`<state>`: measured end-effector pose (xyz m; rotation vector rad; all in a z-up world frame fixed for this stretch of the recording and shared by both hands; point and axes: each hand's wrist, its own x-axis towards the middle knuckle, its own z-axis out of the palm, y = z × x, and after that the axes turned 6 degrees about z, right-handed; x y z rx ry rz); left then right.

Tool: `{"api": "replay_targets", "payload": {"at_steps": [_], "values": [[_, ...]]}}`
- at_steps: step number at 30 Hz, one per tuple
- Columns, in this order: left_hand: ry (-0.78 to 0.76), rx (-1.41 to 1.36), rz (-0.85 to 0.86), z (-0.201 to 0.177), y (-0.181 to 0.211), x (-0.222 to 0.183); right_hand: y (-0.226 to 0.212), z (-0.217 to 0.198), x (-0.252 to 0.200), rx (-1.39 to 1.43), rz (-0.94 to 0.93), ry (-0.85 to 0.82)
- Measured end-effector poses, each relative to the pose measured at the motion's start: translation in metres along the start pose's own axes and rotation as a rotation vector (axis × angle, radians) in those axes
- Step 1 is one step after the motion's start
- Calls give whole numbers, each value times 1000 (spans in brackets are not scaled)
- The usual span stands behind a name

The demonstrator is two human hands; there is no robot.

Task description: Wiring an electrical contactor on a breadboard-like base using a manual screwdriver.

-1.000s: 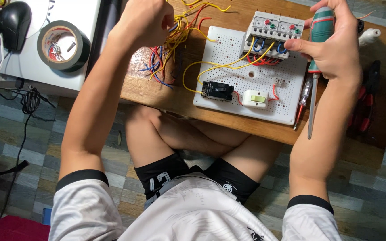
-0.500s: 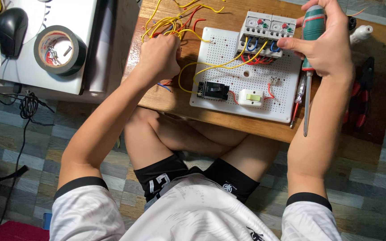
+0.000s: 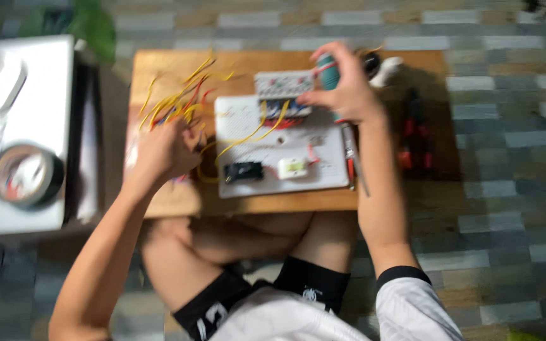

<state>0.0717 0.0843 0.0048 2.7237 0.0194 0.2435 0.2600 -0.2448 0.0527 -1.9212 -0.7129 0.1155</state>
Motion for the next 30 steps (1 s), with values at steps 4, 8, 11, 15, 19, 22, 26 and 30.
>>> {"api": "replay_targets", "payload": {"at_steps": [4,8,11,15,19,22,26,30], "values": [[-205,-109,-208,-46,22,8,7,4,5,123,87,-64],[-271,-196,-280,-69,33,14,9,1,6,258,203,-46],[-183,-413,-253,-54,32,9,3,-3,1,168,146,-46],[-94,-813,-238,-27,49,1,-9,0,-3,110,176,-23],[-111,-1004,-279,-26,68,5,-13,5,-5,82,162,24],[-81,-1012,-222,-13,65,16,9,13,2,75,108,48],[-100,-996,-160,-19,86,35,3,17,6,63,97,-12],[-209,-1048,45,-28,107,59,-4,5,5,129,9,-25]]}}
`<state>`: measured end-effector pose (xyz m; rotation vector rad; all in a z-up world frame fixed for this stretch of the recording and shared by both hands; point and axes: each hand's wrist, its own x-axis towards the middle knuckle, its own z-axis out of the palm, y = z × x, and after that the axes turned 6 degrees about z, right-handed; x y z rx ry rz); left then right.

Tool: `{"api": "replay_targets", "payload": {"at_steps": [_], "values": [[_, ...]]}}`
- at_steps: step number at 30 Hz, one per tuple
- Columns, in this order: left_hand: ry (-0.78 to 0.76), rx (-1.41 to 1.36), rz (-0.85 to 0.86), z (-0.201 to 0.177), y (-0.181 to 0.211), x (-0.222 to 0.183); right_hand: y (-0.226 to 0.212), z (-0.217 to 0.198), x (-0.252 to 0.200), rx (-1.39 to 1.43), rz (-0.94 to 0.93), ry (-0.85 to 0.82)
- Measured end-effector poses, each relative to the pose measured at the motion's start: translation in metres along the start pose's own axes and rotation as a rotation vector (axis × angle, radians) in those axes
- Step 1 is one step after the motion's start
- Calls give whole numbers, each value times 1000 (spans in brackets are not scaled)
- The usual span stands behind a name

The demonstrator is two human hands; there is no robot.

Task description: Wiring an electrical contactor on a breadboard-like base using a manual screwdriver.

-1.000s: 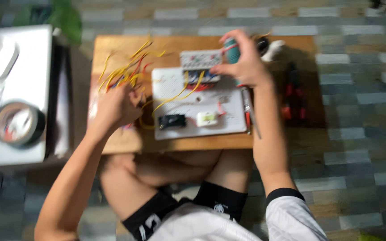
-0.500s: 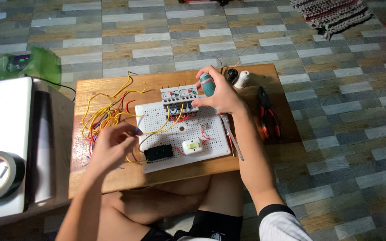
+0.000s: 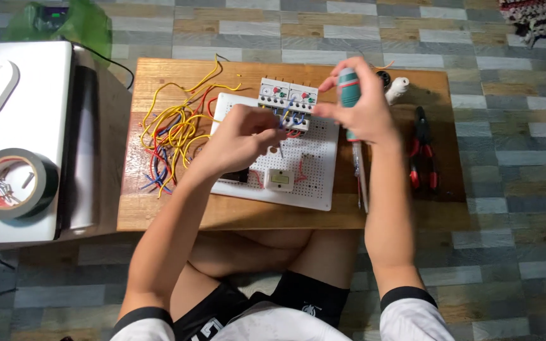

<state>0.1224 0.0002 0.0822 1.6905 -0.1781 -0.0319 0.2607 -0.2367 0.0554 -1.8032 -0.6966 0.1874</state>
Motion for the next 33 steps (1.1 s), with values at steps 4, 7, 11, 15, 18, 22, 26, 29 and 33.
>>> {"api": "replay_targets", "payload": {"at_steps": [4,7,11,15,18,22,26,29,33], "values": [[-91,-81,-6,5,-5,11,-42,-10,-20,158,44,32],[-132,-253,21,6,-26,12,-44,0,-20,182,-36,-14],[-126,-121,27,7,-25,3,-62,12,-26,219,19,-109],[-136,-85,33,6,-24,-1,-64,16,-28,201,34,-115],[-151,-58,55,7,-27,-4,-64,20,-29,182,41,-108],[-143,-40,49,7,-25,-5,-61,21,-29,92,26,-111],[-122,-95,66,10,-27,-4,-62,23,-29,69,-13,-98],[-118,-242,59,13,-32,0,-64,26,-30,72,32,-84],[-61,-289,72,17,-38,1,-63,27,-29,45,-8,-70]]}}
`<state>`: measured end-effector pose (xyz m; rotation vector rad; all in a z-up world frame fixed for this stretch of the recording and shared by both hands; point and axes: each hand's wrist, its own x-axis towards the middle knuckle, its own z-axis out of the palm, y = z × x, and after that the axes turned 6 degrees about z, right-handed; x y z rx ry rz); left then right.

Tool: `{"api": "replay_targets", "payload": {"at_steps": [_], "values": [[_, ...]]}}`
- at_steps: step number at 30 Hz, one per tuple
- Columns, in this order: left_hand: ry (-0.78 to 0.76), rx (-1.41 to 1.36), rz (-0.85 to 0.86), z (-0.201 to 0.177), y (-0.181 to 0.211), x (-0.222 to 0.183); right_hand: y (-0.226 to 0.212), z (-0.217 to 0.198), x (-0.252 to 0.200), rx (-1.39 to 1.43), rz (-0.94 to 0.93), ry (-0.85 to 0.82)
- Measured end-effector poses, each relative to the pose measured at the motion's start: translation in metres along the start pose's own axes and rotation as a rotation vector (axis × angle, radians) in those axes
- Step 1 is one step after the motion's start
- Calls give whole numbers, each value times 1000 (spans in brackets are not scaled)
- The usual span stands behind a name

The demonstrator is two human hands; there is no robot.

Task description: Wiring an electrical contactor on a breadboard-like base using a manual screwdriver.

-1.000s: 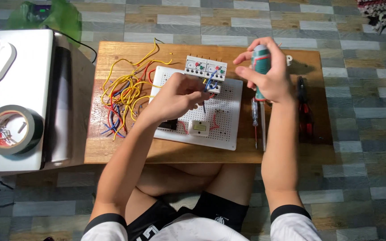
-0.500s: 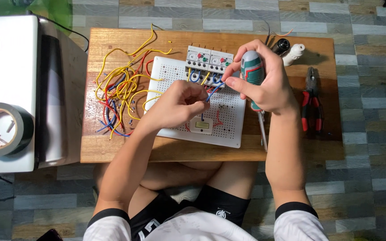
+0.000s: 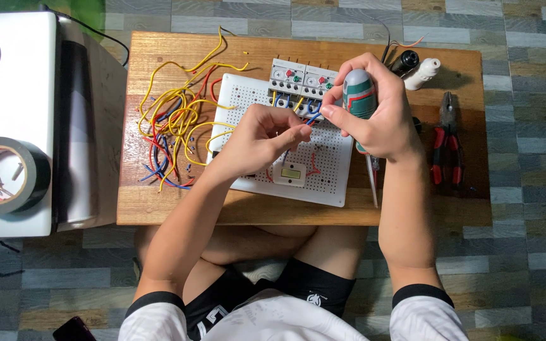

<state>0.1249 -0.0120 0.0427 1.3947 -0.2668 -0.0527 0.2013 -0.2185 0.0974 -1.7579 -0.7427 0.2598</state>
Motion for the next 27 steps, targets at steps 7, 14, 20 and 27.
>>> {"api": "replay_targets", "payload": {"at_steps": [7,14,20,27], "values": [[11,251,185,4,5,-1,1,0,0,53,31,-45],[28,304,134,1,4,-1,1,-10,2,37,-8,-61],[26,200,21,1,6,-1,-2,-6,0,-32,-38,-39],[30,189,18,-1,5,-1,-3,-4,0,-101,-78,-56]]}}
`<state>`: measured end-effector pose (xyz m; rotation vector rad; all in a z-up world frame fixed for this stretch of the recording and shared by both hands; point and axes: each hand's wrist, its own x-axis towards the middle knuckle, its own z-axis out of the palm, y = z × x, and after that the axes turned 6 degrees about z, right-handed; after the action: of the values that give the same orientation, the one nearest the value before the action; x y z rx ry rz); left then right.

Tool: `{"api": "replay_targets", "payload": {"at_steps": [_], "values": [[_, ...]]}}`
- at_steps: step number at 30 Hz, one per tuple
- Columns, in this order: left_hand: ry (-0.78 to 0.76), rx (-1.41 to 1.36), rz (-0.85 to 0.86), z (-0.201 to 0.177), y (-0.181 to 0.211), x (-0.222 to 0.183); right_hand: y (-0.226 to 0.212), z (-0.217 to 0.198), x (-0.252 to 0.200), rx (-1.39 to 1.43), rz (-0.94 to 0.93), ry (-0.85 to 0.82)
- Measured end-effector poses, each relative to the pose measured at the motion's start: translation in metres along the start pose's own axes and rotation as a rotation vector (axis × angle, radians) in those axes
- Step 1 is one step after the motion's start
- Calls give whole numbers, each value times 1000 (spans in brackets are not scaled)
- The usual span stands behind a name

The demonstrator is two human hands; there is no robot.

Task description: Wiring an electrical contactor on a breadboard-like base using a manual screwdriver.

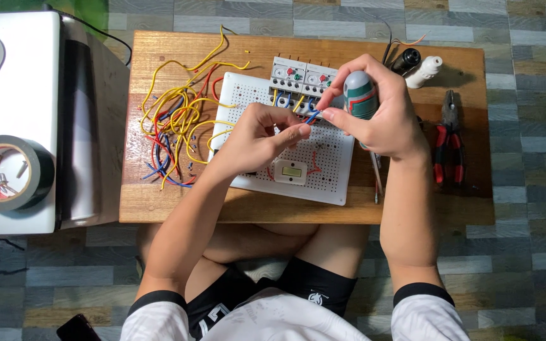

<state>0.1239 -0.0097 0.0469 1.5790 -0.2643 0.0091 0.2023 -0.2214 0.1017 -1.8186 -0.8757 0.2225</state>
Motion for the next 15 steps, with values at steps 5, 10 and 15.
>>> {"api": "replay_targets", "payload": {"at_steps": [5,10,15], "values": [[9,6,22,0,1,-1,0,2,0,11,-2,14],[16,50,116,1,-1,-2,2,4,0,3,7,22],[43,380,431,2,17,-1,3,3,-2,44,59,7]]}}
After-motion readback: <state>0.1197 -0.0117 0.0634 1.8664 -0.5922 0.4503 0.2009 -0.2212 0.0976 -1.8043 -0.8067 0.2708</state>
